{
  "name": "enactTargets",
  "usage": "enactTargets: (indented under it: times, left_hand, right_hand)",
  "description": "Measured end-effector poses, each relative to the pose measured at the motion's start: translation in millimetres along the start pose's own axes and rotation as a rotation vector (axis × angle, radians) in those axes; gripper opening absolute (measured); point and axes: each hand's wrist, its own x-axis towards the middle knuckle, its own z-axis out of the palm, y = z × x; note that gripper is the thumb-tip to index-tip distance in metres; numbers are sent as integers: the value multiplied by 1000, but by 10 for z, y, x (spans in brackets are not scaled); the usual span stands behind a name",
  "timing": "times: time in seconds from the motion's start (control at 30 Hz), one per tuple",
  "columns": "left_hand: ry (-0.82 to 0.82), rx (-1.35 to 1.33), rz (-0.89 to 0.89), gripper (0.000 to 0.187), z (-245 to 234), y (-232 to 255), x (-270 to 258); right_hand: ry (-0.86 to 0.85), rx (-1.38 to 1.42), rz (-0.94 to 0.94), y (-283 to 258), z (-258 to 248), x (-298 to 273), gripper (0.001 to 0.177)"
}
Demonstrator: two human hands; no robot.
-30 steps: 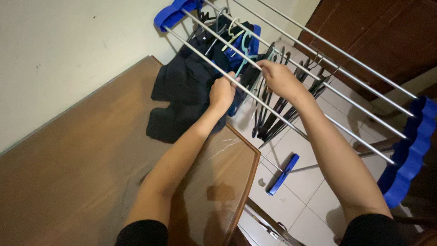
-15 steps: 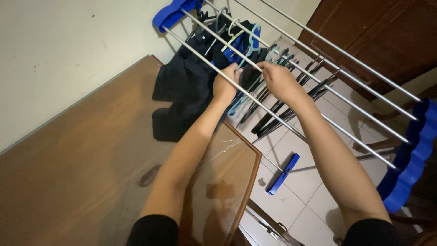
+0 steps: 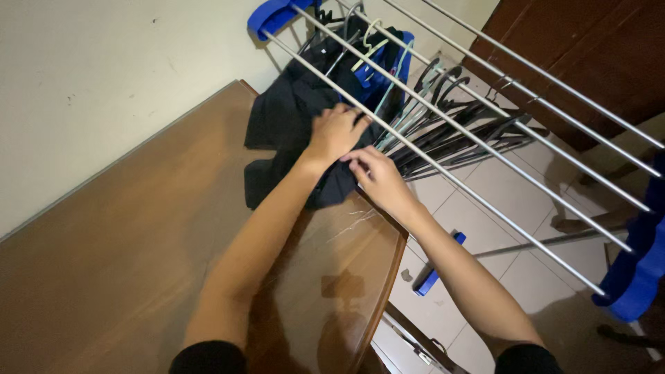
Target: The person hangs a black t-shirt on a hanger and places it on a drying rack. Then they lay out another black t-shirt on a table, smooth it, and use a lint roller to clean its surface.
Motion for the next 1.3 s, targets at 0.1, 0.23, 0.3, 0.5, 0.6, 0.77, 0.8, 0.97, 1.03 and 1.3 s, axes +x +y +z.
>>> enactTargets:
  times: [0.1,0.23,0.3,0.5,0.6,0.77,0.8,0.97,1.03,1.3]
  left_hand:
    - [92,537,-103,61,-130,-143,-173]
    - [-157,651,-84,47,109,-256,-215]
    - [-369,544,-80,30,208,-207,-229]
    - [-659,166,75,28,929,-246,-187]
    - [-972,118,237,39,1531,-382,36]
    - [-1101,198,240,35,2032,-142,165]
    - [-1078,212,208,35,2036,-67,186]
    - [-908,169,59,32,1710,-3,252]
    - [-812,47,-7,31,1420,-129,237]
    - [-86,-304,-48,29,496,-414,53]
  right_hand:
    - [49,363,142,432,106,217,17]
    - [98,551,357,738,157,394,36]
    - [129,284,320,822,177,390,47]
    - [222,-198,-10,1155,138,319,57]
    - [232,-208,162,1120,50,258,56]
    - [311,-102,221,955,-62,177,51]
    - [333,-141,171,943,-79,177,51]
    - [389,-181,87,888,-172,95,59]
    - [394,-210,10,883,-157,148,63]
    - [342,-388,75,1111,226,602,58]
